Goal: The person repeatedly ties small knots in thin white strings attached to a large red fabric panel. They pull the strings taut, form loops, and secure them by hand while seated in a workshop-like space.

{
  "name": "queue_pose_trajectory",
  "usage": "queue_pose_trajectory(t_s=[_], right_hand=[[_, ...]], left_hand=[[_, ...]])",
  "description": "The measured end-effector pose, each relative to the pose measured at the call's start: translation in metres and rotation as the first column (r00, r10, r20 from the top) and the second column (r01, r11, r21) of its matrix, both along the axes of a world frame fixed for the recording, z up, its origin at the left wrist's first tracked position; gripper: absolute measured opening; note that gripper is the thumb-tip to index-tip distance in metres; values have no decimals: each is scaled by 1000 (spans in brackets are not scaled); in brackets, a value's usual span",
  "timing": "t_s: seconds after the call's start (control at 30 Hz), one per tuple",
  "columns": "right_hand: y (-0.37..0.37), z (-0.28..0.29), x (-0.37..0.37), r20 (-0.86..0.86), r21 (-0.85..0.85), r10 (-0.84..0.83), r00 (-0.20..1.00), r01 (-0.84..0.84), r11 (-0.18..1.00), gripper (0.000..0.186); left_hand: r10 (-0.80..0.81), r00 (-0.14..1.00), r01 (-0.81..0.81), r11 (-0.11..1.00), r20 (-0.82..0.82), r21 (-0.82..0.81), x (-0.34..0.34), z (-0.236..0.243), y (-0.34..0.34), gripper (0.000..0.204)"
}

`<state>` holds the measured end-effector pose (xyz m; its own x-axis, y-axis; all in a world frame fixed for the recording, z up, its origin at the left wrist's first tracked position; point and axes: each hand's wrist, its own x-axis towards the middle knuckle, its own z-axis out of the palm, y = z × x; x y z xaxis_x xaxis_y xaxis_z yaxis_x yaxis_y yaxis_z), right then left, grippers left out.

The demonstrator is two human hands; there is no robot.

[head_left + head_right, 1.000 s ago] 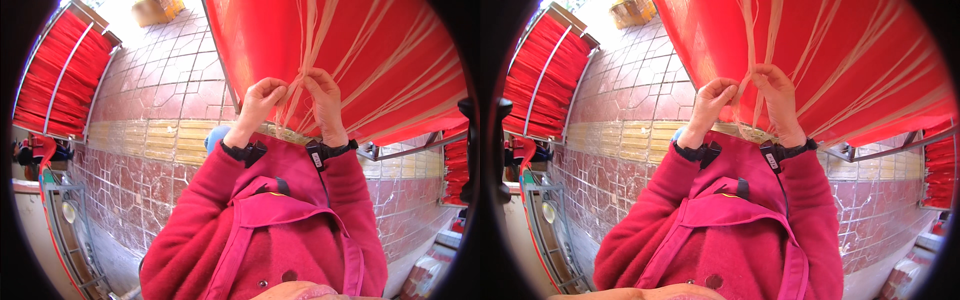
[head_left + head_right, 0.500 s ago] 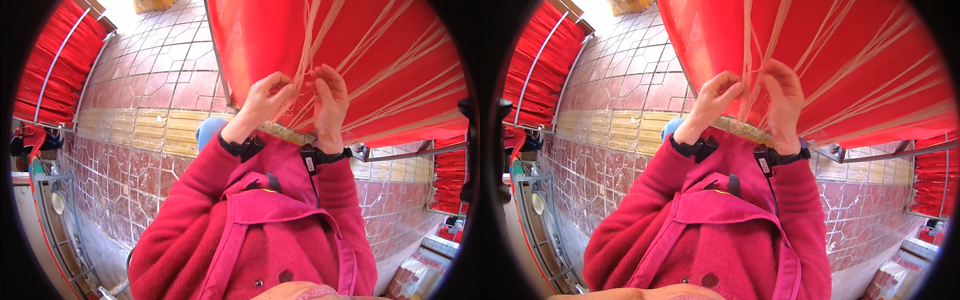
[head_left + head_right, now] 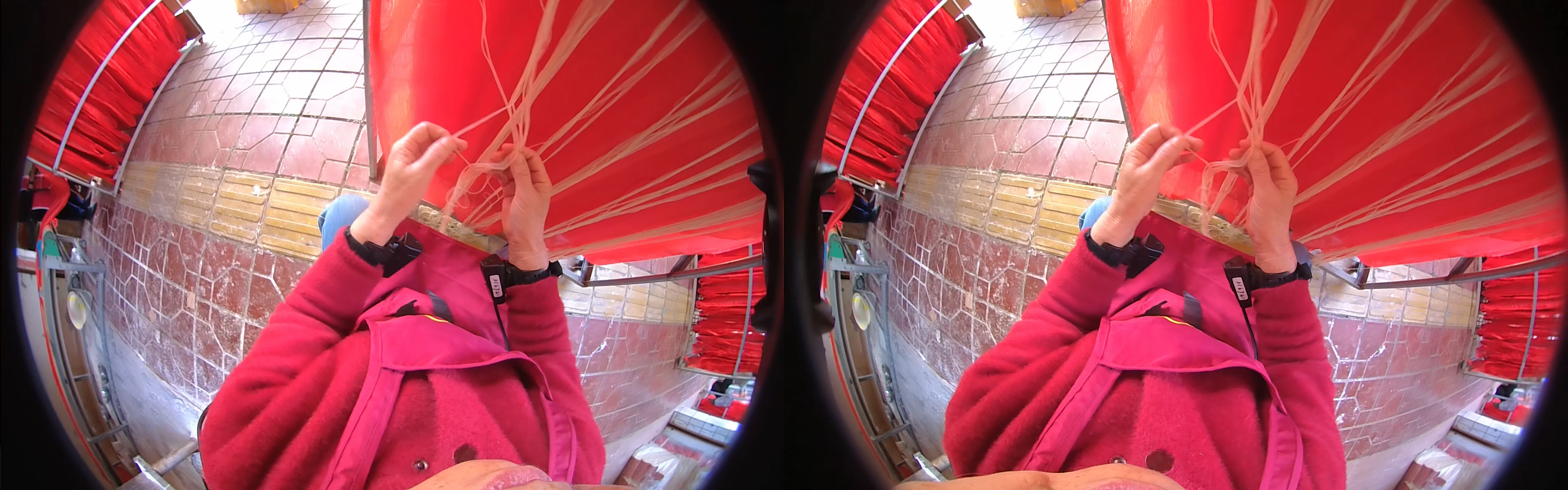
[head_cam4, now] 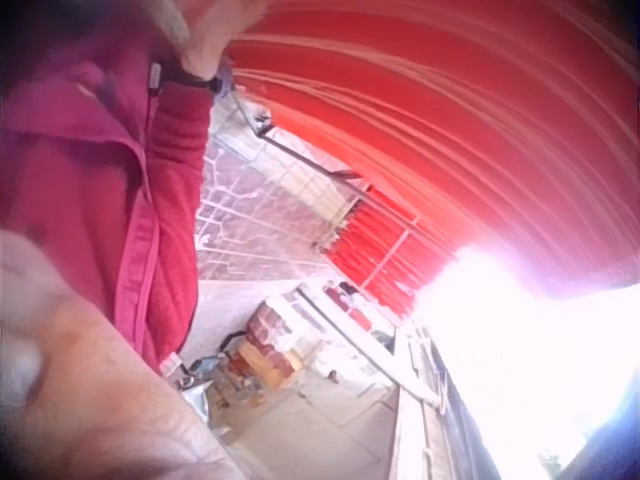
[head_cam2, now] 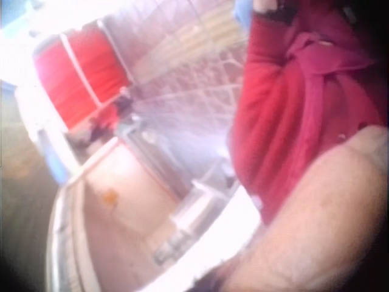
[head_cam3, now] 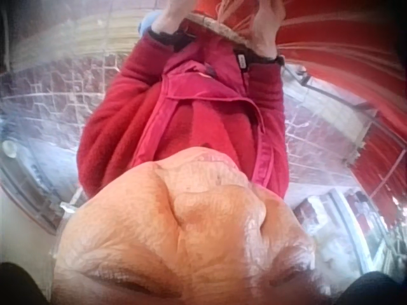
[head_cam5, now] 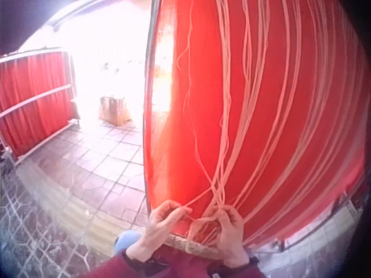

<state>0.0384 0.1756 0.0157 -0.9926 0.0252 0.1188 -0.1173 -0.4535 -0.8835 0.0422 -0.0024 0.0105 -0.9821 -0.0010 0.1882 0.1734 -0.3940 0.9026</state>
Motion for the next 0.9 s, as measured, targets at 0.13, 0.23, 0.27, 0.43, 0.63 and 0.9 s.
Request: queue_pose_trajectory(t_s=[0.13,0.23,0.27,0.43,0.63,0.9], right_hand=[[8,4,-4,14,-58,-47,999,48,997,14],[11,8,-7,16,-114,-113,993,114,987,13],[13,9,-8,-12,-129,-117,993,114,985,13],[11,-5,-14,-100,-125,-70,993,58,990,19],[10,-27,-10,11,-8,167,986,-166,986,21],[-1,10,-4,22,228,203,979,-203,952,8]], left_hand=[[-36,997,16,960,66,281,0,7,-27,10],[25,998,-41,943,53,330,-2,17,-44,9],[34,999,-38,944,17,327,-4,20,-52,9],[48,998,-50,997,34,66,-7,7,-56,8],[-195,980,199,934,43,-297,-6,-33,-32,28],[-219,955,172,958,-199,-231,-43,66,-17,39]])
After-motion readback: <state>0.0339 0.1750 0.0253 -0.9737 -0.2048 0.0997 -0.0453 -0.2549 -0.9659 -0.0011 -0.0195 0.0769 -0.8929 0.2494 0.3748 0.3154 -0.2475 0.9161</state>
